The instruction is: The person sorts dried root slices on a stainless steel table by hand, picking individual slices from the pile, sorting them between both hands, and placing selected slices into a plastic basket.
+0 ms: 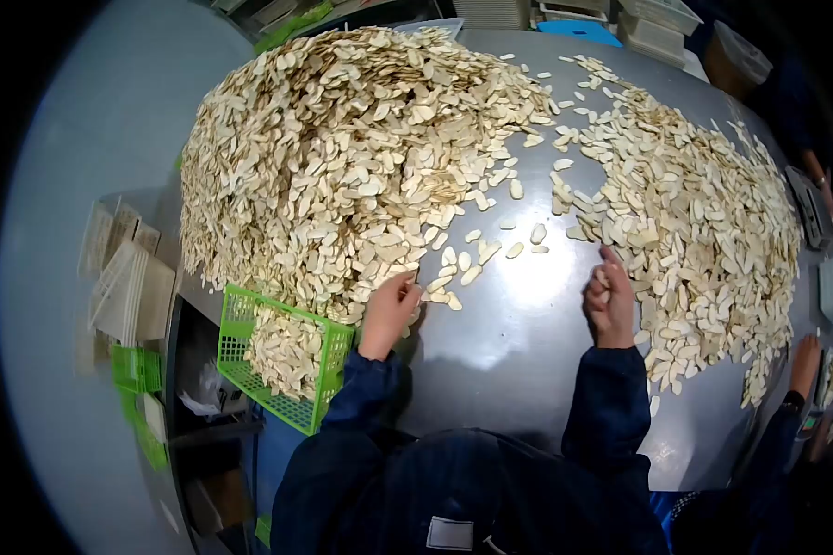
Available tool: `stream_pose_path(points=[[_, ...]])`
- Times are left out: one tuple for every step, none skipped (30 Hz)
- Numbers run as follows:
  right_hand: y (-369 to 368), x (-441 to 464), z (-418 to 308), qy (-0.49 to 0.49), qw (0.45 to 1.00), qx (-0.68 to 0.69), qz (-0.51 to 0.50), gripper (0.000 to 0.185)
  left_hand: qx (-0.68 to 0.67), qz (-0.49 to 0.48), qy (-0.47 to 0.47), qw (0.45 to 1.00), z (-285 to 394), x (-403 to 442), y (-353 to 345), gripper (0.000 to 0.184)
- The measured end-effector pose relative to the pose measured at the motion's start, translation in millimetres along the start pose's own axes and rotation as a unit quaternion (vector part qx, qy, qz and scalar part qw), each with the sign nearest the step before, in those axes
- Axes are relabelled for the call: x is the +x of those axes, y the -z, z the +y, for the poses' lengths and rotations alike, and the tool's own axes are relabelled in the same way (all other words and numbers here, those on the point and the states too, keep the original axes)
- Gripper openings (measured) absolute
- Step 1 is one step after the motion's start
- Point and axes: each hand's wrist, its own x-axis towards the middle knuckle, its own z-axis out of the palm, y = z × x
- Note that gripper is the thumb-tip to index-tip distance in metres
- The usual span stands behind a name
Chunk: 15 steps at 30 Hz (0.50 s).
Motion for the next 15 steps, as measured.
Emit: stream_pose_path(points=[[5.2,-1.4,-5.2,-0.003,0.998,0.050,-0.047,0.047,0.031,0.003,-0.015,0.999,5.7,-8.3,-6.0,0.030],[7.7,-2.9,-4.5,-0.016,0.995,0.049,-0.085,0.048,0.066,-0.017,-0.028,0.997,12.8,-12.5,-11.6,0.030],[7.3,-5.2,-4.1,-0.028,0.991,0.048,-0.123,0.048,0.100,-0.036,-0.041,0.994,19.6,-15.4,-19.0,0.029],[0.4,-11.6,-2.9,-0.075,0.985,0.013,-0.155,0.048,0.089,-0.027,-0.075,0.993,22.8,-15.7,-31.0,0.035],[-6.8,-17.6,-0.9,-0.121,0.975,-0.023,-0.186,0.049,0.079,-0.018,-0.109,0.991,27.3,-14.4,-44.4,0.042],[-5.9,-15.7,5.9,-0.146,0.950,-0.069,-0.266,0.050,0.023,-0.074,-0.076,0.994,43.7,-10.8,-53.3,0.042],[-17.0,-21.1,4.7,-0.198,0.921,-0.160,-0.297,0.048,-0.033,-0.129,-0.043,0.990,60.8,-5.0,-61.4,0.042],[-24.6,-25.9,10.6,-0.262,0.895,-0.172,-0.318,0.046,-0.061,-0.149,-0.078,0.984,63.7,4.5,-75.3,0.037],[-31.6,-31.1,15.8,-0.324,0.865,-0.184,-0.337,0.045,-0.088,-0.167,-0.114,0.975,65.7,11.9,-88.9,0.033],[-36.7,-35.7,19.9,-0.353,0.832,-0.227,-0.363,0.045,-0.150,-0.191,-0.136,0.961,72.1,14.4,-101.1,0.034],[-40.4,-39.2,23.3,-0.380,0.796,-0.270,-0.386,0.045,-0.211,-0.215,-0.159,0.940,77.0,17.3,-108.8,0.036],[-44.6,-42.5,26.1,-0.390,0.774,-0.278,-0.414,0.043,-0.188,-0.213,-0.155,0.946,83.9,19.0,-108.7,0.037],[-49.6,-45.4,27.1,-0.407,0.766,-0.302,-0.397,0.047,-0.163,-0.214,-0.150,0.951,90.2,20.9,-108.3,0.037],[-53.7,-47.9,29.2,-0.398,0.768,-0.316,-0.389,0.050,-0.116,-0.179,-0.194,0.958,81.7,27.2,-105.6,0.039],[-55.3,-48.9,30.3,-0.389,0.772,-0.329,-0.380,0.053,-0.071,-0.098,-0.183,0.976,70.4,32.0,-107.4,0.036]])
